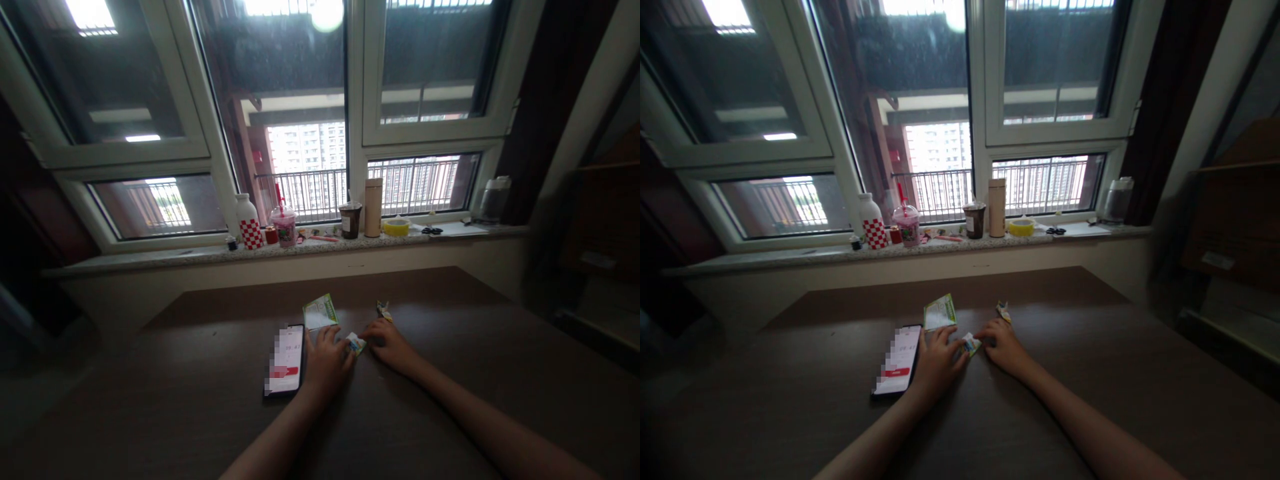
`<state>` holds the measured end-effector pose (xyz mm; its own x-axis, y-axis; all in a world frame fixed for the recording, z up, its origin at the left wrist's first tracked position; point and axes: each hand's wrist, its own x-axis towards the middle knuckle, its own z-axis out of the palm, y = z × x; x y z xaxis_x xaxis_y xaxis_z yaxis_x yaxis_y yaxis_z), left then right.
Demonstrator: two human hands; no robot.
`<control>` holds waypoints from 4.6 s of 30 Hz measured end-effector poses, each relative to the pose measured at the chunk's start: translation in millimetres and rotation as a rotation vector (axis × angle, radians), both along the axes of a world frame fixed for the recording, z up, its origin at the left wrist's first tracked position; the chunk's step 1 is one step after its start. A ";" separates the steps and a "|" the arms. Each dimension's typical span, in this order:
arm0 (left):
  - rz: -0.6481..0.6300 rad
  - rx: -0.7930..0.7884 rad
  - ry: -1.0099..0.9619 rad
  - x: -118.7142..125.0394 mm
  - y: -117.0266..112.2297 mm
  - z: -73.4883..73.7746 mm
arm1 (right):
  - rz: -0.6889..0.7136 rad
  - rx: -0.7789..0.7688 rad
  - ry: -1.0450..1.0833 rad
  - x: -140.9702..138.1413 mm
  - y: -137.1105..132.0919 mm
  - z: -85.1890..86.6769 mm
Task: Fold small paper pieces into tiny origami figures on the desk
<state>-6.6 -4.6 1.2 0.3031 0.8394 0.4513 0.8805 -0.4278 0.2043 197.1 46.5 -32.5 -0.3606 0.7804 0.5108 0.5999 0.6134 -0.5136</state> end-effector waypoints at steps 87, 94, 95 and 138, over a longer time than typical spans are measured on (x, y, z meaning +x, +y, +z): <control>0.024 -0.223 -0.078 6.0 7.0 -0.8 | -0.249 -0.196 -0.182 -19.9 -11.0 11.3; 0.042 -0.210 -0.041 7.0 7.8 -2.3 | -0.291 -0.216 -0.100 -19.9 -7.5 5.9; 0.041 -0.207 -0.039 7.0 7.8 -2.6 | -0.297 -0.222 -0.086 -19.9 -7.0 5.5; 0.061 -0.195 -0.045 10.3 8.1 -4.7 | -0.365 -0.214 -0.129 -25.6 -9.8 13.1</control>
